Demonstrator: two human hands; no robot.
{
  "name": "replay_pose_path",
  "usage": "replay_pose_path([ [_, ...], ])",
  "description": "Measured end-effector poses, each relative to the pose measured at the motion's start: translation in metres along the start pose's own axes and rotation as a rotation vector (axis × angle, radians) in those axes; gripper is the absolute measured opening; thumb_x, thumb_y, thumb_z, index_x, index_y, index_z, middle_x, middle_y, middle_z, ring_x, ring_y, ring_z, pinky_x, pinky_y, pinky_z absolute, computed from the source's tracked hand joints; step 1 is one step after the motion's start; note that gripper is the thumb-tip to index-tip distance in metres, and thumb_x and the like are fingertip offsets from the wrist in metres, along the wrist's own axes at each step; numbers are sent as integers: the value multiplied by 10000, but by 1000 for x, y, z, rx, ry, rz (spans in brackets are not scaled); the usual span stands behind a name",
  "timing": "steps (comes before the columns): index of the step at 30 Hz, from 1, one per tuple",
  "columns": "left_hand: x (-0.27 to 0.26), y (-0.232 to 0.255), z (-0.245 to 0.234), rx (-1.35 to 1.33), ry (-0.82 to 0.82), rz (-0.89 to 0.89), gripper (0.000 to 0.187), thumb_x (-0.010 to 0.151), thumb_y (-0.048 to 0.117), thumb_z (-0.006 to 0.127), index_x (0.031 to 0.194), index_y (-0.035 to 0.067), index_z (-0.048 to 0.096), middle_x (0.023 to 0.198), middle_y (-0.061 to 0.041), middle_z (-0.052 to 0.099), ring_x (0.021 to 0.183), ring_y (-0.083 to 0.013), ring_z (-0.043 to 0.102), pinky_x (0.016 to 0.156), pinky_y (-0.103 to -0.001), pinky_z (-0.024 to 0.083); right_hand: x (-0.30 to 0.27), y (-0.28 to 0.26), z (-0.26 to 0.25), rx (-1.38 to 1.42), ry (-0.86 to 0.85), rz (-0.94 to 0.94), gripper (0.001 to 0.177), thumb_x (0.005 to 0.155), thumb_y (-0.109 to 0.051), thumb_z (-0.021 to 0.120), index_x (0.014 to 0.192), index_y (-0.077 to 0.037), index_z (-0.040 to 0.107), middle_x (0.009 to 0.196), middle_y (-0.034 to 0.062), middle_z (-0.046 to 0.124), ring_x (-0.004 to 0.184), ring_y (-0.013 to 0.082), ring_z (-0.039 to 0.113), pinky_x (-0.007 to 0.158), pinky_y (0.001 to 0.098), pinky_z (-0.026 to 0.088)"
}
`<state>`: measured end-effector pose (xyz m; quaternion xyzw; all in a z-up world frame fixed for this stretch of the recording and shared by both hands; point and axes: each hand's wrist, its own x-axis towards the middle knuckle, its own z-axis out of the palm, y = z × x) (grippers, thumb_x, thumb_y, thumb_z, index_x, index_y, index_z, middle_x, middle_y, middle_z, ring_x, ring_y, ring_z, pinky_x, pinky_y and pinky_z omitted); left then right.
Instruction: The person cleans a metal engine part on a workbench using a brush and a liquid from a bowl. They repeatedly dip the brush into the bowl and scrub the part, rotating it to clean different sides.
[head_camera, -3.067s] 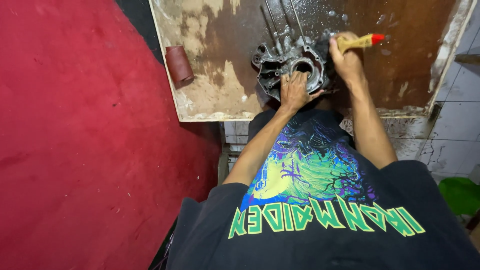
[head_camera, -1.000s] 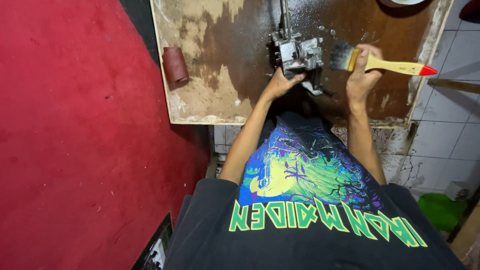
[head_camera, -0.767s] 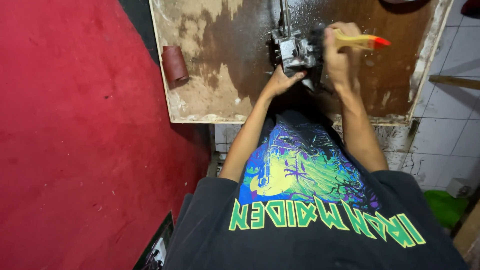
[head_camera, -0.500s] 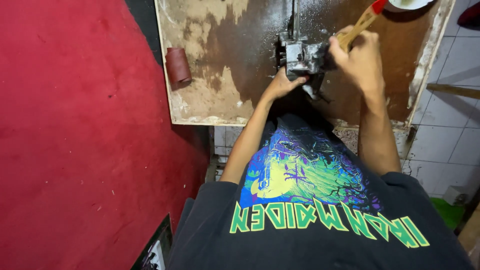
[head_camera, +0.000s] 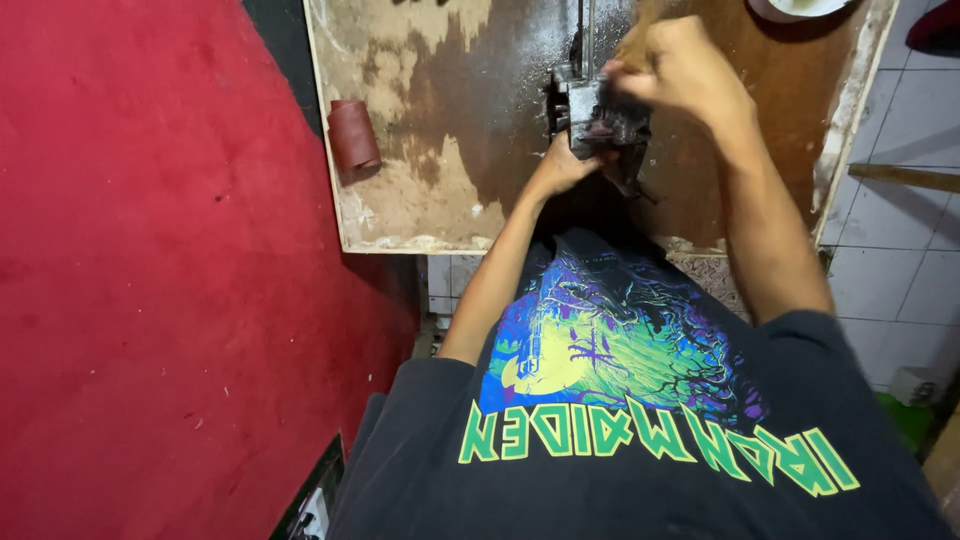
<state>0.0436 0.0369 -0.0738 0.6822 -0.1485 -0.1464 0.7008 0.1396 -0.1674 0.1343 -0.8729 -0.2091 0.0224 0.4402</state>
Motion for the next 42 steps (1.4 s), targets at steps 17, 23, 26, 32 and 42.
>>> replay_pose_path([
  [17, -18, -47, 6, -184, -29, -85, 466, 934, 91, 706, 1375, 56, 558, 1284, -47, 645, 1139, -155, 602, 1001, -363, 542, -49, -77, 72, -545, 116, 8, 212, 875, -85, 785, 1007, 0, 642, 910, 186, 600, 729, 368, 651, 611, 467, 525],
  [23, -23, -101, 9, -194, -14, -136, 355, 999, 152, 565, 1327, 47, 652, 1174, -79, 712, 1054, -171, 637, 985, -355, 568, -40, -86, 63, -467, 77, 107, 178, 880, -74, 770, 993, -24, 642, 926, 185, 607, 751, 362, 655, 639, 467, 538],
  [26, -13, -76, 7, 27, 6, -93, 478, 908, 170, 793, 1326, 36, 604, 1251, -129, 684, 1145, -242, 620, 1035, -421, 539, -13, -64, 83, -510, 214, 77, 182, 883, -63, 769, 1018, -29, 653, 933, 179, 613, 770, 347, 657, 642, 452, 544],
  [32, -31, -126, -2, -74, -29, -297, 582, 940, 205, 737, 1449, 57, 496, 1451, -154, 563, 1344, -268, 532, 1142, -403, 421, -40, -63, 126, -609, 105, 74, 177, 851, -36, 741, 996, -1, 647, 913, 185, 620, 746, 338, 661, 599, 444, 540],
  [42, -28, -167, 1, -474, 37, -431, 632, 986, 245, 682, 1526, 19, 443, 1550, -101, 503, 1437, -211, 450, 1241, -313, 316, -31, -32, 155, -687, 195, 54, 138, 894, -29, 733, 1013, 0, 671, 888, 156, 607, 736, 282, 646, 550, 419, 515],
])
